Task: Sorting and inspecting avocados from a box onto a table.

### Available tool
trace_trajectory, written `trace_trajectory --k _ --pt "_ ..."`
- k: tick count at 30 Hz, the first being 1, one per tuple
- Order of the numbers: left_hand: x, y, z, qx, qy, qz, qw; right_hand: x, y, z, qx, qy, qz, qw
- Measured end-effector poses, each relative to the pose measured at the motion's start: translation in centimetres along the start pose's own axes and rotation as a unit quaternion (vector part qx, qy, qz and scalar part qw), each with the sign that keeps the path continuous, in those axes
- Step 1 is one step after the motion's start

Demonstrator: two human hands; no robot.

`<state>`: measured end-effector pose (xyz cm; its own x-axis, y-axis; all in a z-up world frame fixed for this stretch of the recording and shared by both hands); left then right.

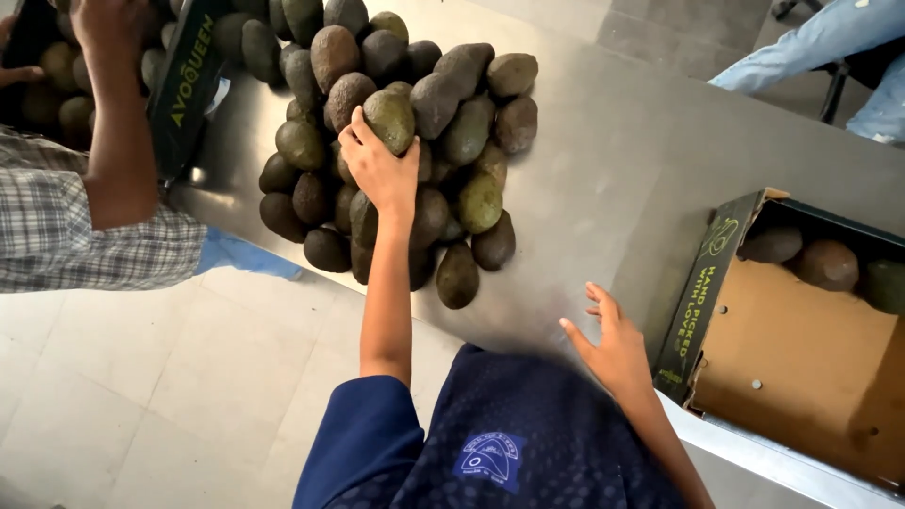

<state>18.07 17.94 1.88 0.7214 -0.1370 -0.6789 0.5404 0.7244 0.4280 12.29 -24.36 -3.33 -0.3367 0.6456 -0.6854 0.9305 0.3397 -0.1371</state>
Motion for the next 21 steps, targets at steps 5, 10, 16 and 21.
trace_trajectory --k 5,10,16,21 --pt "-1.5 -1.1 1.8 0.008 -0.033 -0.002 0.999 -1.1 -0.3 0.4 -0.024 0.002 0.024 0.999" --pt "-5.2 -6.9 7.9 0.089 -0.068 0.045 0.993 -2.5 -1.3 2.9 -0.022 -0.014 0.055 0.998" --pt "-1.5 -20.8 15.4 0.178 -0.206 -0.117 0.955 -6.4 -3.8 5.7 0.008 0.007 0.113 0.993" --pt "1.3 -31.1 22.0 0.212 -0.275 -0.248 0.905 -9.6 -6.6 10.2 0.016 0.025 0.159 0.987"
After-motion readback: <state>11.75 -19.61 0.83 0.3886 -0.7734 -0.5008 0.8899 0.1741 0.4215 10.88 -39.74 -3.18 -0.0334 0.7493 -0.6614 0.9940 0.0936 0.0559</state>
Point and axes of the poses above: each hand's wrist, its own y-axis towards the middle knuckle, its own x-axis out of the palm, z = x × y, the point moved 10 cm from there along y, towards the middle knuckle, and after that the axes turned 1 degree about -x, right-handed, at the moved point
